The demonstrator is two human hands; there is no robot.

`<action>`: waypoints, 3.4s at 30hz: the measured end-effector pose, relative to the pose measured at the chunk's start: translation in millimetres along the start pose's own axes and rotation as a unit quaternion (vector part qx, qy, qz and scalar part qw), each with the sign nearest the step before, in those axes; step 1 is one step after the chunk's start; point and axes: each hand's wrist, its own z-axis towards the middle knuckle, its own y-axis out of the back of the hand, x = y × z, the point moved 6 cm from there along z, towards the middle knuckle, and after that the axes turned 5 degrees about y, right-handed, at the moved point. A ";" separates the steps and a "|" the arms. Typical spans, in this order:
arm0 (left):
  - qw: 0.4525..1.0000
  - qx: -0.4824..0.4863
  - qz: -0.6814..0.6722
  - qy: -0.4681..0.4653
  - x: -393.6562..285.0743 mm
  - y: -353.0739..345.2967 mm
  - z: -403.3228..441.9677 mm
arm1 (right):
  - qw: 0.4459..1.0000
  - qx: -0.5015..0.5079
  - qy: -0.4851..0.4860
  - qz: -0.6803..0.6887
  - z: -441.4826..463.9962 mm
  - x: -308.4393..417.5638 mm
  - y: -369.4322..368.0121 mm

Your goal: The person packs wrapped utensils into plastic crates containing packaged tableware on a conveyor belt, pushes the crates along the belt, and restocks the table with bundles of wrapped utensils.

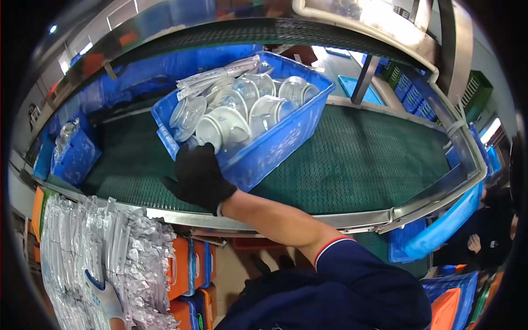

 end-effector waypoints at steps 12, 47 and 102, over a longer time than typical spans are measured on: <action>0.988 -0.015 0.138 0.065 -18.7 11.3 -14.6 | 0.994 0.094 -0.051 0.023 -56.3 -326.8 63.5; 0.968 0.174 0.171 0.062 -98.7 74.0 -2.4 | 0.953 -0.062 -0.297 -0.017 -210.8 -226.1 257.7; 0.897 -0.010 0.134 0.422 267.8 282.9 -149.4 | 0.654 0.262 -0.224 0.673 115.0 -110.6 -154.1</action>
